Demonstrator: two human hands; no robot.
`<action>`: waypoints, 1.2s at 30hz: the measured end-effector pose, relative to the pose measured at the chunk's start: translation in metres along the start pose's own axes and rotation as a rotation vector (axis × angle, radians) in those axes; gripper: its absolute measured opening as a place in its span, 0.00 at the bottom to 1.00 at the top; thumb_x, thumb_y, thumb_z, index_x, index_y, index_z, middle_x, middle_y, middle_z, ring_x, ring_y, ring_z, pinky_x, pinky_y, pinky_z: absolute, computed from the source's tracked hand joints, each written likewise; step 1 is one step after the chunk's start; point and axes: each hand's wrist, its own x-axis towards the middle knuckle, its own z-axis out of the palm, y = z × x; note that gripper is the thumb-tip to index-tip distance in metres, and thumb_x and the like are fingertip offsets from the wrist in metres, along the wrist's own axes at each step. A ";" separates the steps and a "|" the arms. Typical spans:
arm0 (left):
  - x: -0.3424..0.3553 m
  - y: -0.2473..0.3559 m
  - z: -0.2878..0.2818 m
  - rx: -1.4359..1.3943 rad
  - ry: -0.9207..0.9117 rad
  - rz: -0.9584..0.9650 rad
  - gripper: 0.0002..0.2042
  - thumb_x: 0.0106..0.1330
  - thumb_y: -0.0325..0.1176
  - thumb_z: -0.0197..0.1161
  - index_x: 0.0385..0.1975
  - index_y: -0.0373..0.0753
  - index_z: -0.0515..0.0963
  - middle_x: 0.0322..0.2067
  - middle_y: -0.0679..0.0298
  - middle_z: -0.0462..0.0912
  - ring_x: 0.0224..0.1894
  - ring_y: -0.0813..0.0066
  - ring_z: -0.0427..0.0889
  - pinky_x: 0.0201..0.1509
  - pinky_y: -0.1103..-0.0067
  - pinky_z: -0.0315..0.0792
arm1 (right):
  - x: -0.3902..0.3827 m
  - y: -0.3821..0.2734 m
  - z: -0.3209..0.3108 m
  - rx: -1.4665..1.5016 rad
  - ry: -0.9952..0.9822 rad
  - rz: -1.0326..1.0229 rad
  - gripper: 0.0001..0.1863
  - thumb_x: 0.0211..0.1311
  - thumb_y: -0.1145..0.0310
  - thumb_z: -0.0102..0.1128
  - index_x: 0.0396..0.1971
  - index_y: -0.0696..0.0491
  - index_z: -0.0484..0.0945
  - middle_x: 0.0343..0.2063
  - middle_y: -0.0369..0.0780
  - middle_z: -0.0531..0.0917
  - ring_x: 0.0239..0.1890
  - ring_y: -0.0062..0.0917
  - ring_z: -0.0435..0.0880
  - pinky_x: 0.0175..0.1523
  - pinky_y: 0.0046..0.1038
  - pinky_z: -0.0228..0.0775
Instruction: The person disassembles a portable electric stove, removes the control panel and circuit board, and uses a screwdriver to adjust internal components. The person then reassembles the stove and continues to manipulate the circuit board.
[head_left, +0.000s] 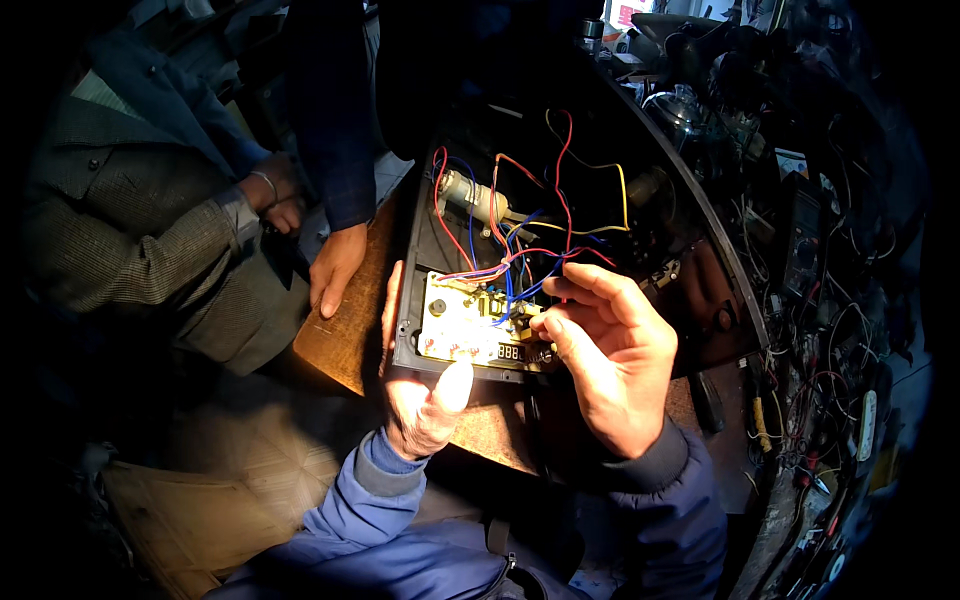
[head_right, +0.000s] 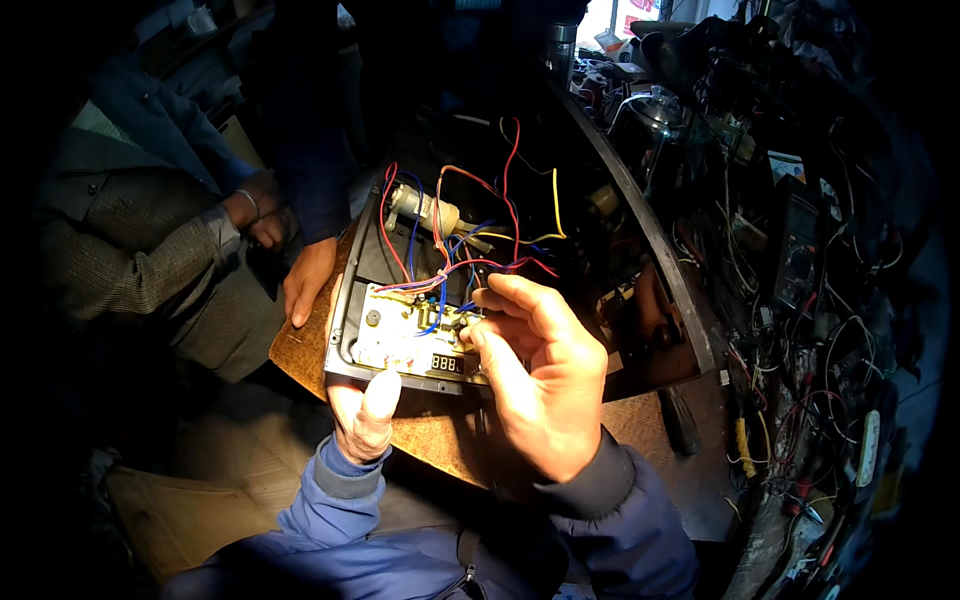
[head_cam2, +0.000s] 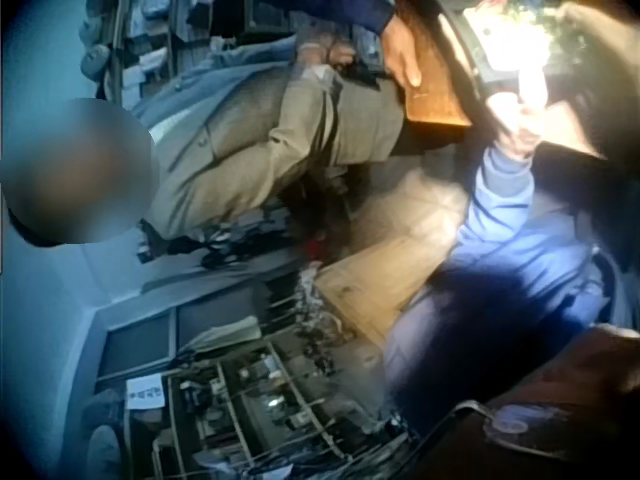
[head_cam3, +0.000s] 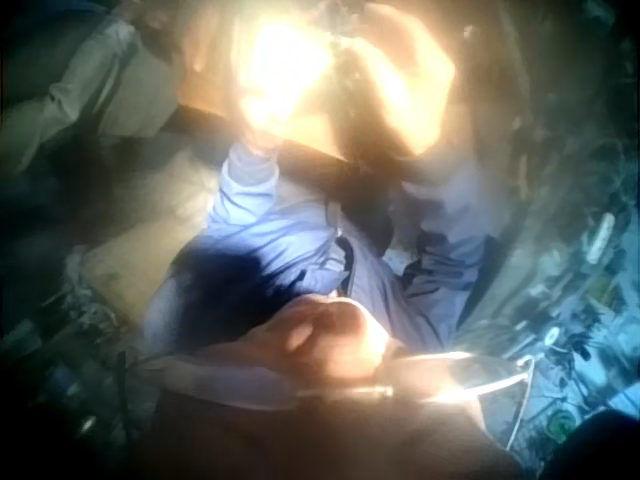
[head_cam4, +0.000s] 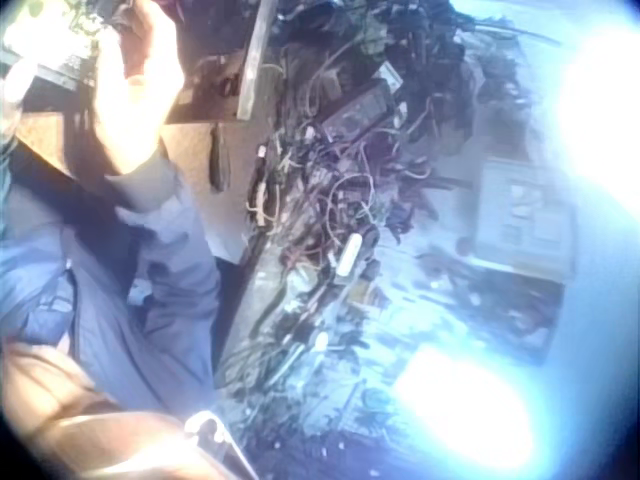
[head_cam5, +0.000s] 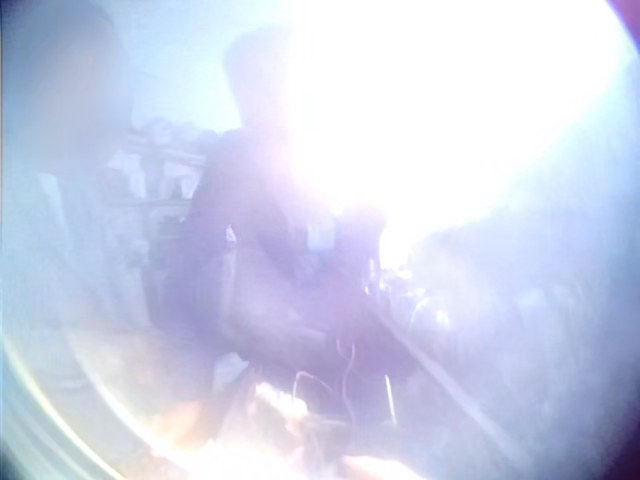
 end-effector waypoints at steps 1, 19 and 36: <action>0.001 -0.005 -0.004 0.002 -0.028 0.016 0.34 0.63 0.34 0.64 0.68 0.27 0.61 0.58 0.52 0.76 0.57 0.65 0.79 0.63 0.70 0.74 | -0.005 -0.009 -0.003 -0.121 0.001 -0.058 0.20 0.65 0.85 0.61 0.57 0.65 0.73 0.46 0.47 0.84 0.43 0.26 0.87 0.52 0.26 0.80; -0.009 -0.001 -0.002 -0.030 0.010 0.016 0.28 0.65 0.29 0.65 0.65 0.31 0.67 0.57 0.58 0.77 0.56 0.69 0.78 0.64 0.72 0.70 | -0.061 0.002 -0.073 -0.803 0.073 -0.082 0.24 0.56 0.78 0.73 0.53 0.61 0.76 0.35 0.50 0.82 0.28 0.36 0.85 0.32 0.33 0.78; -0.007 0.023 0.016 0.174 -0.069 -0.075 0.14 0.70 0.28 0.65 0.52 0.28 0.77 0.45 0.59 0.83 0.42 0.72 0.82 0.49 0.75 0.76 | -0.053 0.004 -0.069 -0.717 0.103 -0.270 0.19 0.58 0.83 0.66 0.50 0.61 0.76 0.32 0.49 0.80 0.29 0.42 0.82 0.35 0.34 0.75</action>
